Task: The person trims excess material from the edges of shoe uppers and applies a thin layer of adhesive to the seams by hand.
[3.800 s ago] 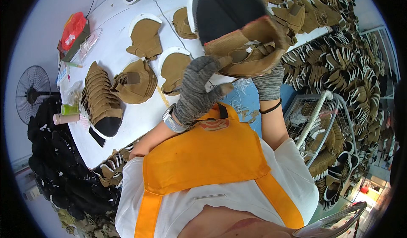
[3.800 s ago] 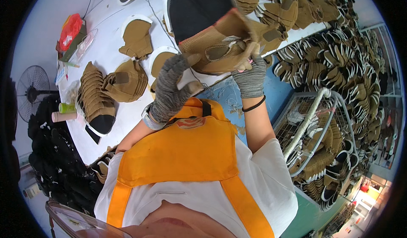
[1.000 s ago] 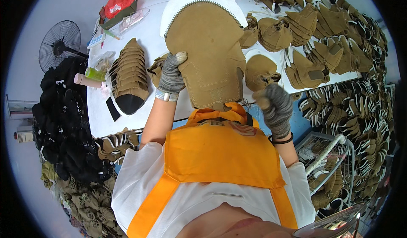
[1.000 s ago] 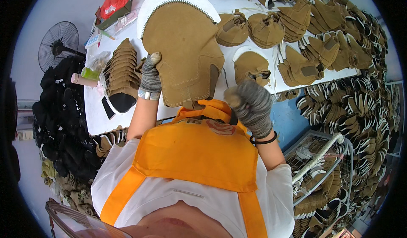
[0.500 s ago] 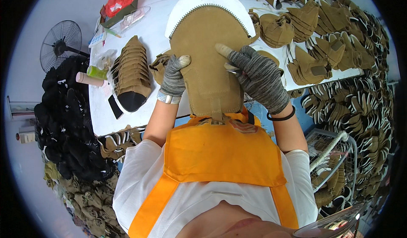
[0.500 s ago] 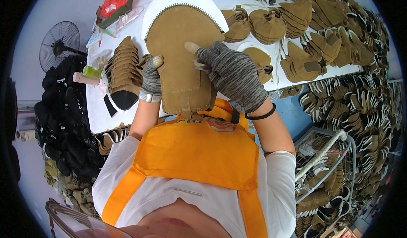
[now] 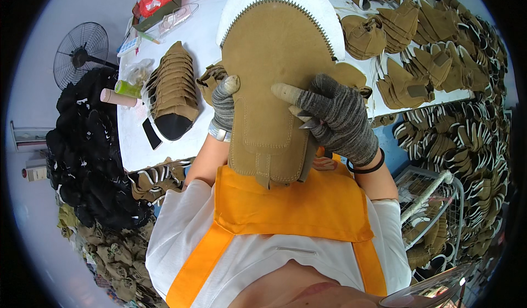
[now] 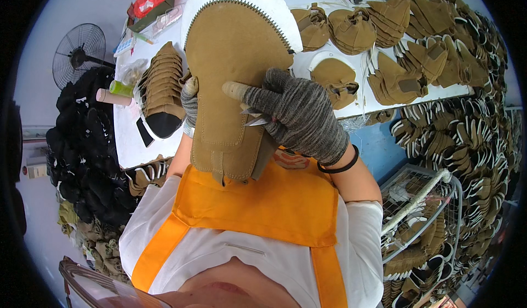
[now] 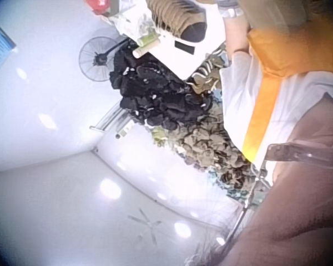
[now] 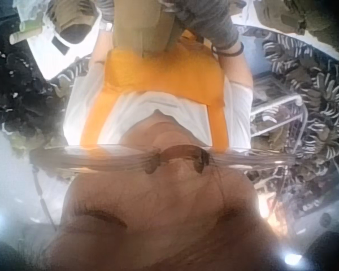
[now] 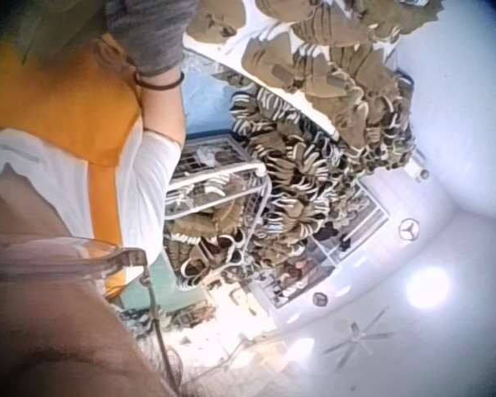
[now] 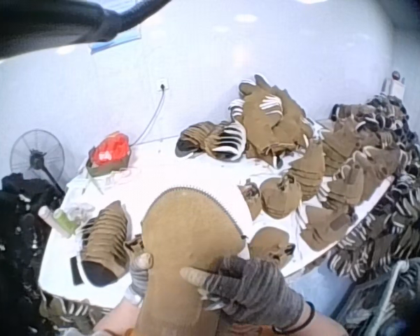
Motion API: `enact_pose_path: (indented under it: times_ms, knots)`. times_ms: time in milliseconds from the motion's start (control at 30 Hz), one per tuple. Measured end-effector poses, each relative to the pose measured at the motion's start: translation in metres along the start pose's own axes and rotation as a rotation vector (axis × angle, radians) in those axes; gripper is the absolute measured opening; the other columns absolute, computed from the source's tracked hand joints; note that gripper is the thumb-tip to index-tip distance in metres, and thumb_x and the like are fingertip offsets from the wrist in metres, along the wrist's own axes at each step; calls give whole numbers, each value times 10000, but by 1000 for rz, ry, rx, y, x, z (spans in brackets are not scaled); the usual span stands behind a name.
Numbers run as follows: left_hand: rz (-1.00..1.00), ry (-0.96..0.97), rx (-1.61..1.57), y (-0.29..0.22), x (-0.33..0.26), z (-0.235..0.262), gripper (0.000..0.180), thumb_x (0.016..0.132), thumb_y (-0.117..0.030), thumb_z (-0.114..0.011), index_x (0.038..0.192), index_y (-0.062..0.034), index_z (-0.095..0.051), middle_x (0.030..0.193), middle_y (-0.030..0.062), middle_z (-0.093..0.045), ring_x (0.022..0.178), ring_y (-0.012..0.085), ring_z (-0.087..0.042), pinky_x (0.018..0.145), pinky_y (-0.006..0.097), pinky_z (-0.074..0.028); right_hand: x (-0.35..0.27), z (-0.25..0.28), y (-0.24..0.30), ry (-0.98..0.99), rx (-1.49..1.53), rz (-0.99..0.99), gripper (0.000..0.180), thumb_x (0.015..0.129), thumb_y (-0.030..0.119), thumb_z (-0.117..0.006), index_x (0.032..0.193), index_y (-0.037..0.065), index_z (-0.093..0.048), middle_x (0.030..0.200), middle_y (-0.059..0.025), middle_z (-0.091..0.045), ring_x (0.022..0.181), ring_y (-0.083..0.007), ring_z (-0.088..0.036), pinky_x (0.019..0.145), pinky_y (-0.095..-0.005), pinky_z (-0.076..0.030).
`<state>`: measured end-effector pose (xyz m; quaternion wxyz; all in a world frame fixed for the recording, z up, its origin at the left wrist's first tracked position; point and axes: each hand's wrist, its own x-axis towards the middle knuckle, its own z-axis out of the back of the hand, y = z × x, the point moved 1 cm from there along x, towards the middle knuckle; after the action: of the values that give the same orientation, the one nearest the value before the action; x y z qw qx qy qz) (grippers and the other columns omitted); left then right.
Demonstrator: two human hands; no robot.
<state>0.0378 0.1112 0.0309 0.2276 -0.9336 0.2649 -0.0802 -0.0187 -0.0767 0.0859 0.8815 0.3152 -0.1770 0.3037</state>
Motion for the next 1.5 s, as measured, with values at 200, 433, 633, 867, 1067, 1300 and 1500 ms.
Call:
enact_pose_path:
  times_ms: [200, 433, 633, 867, 1067, 1300, 1500]
  knots:
    - [-1, 7, 29, 1, 4, 12, 817, 690, -300, -697, 1367, -13, -340, 1298, 212, -472, 1162, 360, -500, 975, 465, -441, 1, 2, -3, -94, 31, -68, 549, 759, 120, -694, 1279, 225, -551, 778, -73, -587, 660, -263, -612, 578, -328, -504]
    - [35, 31, 10, 0, 14, 30, 769, 723, -264, -676, 1363, -4, -340, 1303, 218, -470, 1158, 366, -507, 958, 469, -454, -1, -6, -10, -302, 188, -328, 479, 845, 156, -676, 1298, 120, -524, 863, -118, -649, 741, -200, -645, 670, -311, -524]
    - [34, 14, -46, -3, 15, 24, 753, 739, -256, -676, 1359, 3, -339, 1293, 222, -476, 1150, 366, -514, 957, 472, -456, -3, -12, -23, -315, 154, -303, 502, 830, 169, -691, 1300, 123, -522, 877, -116, -659, 769, -209, -658, 687, -315, -532]
    - [-28, 29, 91, -1, 17, 34, 743, 738, -267, -681, 1348, 2, -352, 1278, 214, -487, 1151, 350, -516, 947, 451, -468, 9, -13, -19, -139, -6, -134, 510, 818, 253, -675, 1300, 178, -528, 810, -69, -628, 702, -245, -629, 608, -333, -510]
    - [8, -22, 23, 4, 15, 30, 750, 729, -295, -679, 1343, 0, -364, 1268, 212, -493, 1127, 349, -527, 925, 443, -479, 6, -16, -21, 1, 43, -63, 412, 804, 218, -681, 1202, 147, -603, 756, -97, -593, 670, -238, -605, 611, -334, -491]
    - [-41, -15, 168, -9, 15, 25, 732, 739, -278, -683, 1340, 0, -370, 1257, 200, -504, 1125, 332, -535, 923, 434, -482, -11, -16, -36, -370, 401, -87, 263, 812, 206, -691, 1042, 81, -659, 760, -56, -629, 670, -170, -613, 609, -319, -482]
    - [-157, -39, 237, -17, 19, 51, 632, 797, -236, -663, 1318, 10, -403, 1218, 174, -546, 1101, 282, -566, 916, 395, -493, -11, -39, -86, -422, 819, -728, 436, 854, 396, -655, 1148, 77, -613, 911, 35, -606, 615, -44, -411, 546, -182, -371]
